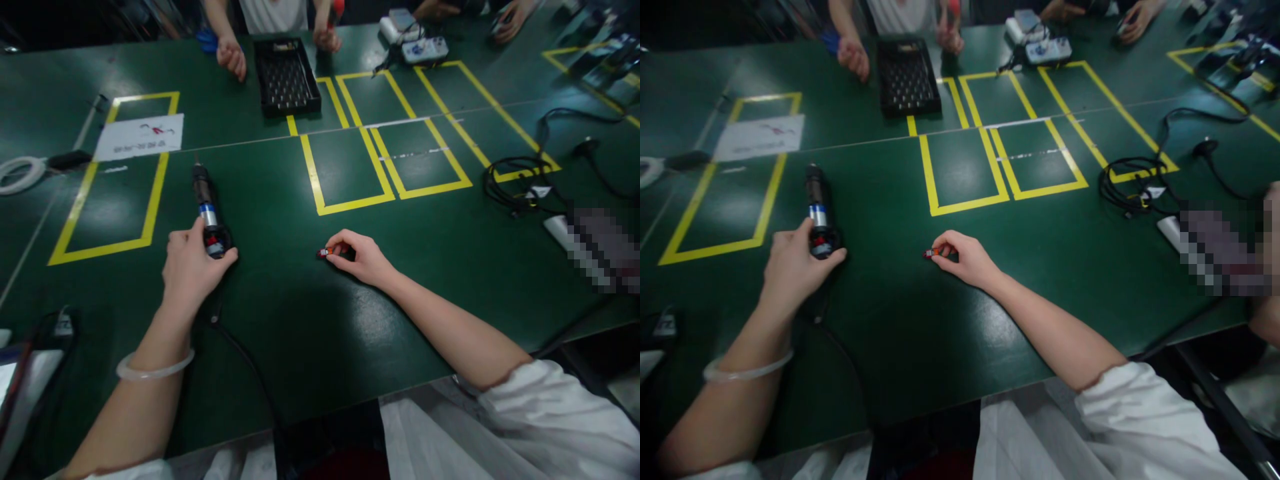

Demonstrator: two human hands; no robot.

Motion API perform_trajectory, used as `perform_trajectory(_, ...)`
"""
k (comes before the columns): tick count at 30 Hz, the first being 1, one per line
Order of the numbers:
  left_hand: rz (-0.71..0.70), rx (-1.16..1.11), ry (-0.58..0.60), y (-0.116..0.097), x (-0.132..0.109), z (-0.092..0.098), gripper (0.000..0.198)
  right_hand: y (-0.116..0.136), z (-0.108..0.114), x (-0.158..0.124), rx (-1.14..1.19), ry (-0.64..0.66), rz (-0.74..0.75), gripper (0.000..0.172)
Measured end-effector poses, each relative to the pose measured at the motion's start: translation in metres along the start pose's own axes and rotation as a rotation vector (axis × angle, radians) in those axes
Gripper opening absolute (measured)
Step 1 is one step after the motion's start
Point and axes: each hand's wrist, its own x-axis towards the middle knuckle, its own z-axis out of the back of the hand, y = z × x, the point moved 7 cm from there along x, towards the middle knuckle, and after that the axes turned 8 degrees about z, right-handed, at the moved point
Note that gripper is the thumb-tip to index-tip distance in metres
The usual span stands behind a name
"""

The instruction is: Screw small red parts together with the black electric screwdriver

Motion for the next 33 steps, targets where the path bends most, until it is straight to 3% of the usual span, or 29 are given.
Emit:
perform_trajectory(3,-0.017,0.032,-0.032,-0.039,-0.009,-0.008,0.084,0.001,0.001,0.000,0.007,-0.002,0.004,0.010)
perform_trajectory(8,-0.218,0.041,-0.061,-0.101,-0.027,-0.024,0.082,-0.003,0.004,-0.001,-0.028,-0.060,0.005,0.011)
perform_trajectory(14,-0.386,0.031,-0.060,-0.148,-0.049,-0.036,0.078,-0.007,0.012,-0.002,-0.126,-0.139,0.006,0.008)
perform_trajectory(20,-0.412,0.024,-0.059,-0.162,-0.057,-0.039,0.076,-0.005,0.010,0.000,-0.167,-0.134,0.016,0.006)
perform_trajectory(26,-0.426,0.019,-0.065,-0.165,-0.060,-0.040,0.076,-0.006,0.006,0.001,-0.099,-0.109,0.027,0.015)
perform_trajectory(33,-0.431,0.021,-0.075,-0.164,-0.059,-0.040,0.074,0.001,0.008,0.001,-0.150,-0.067,0.084,0.004)
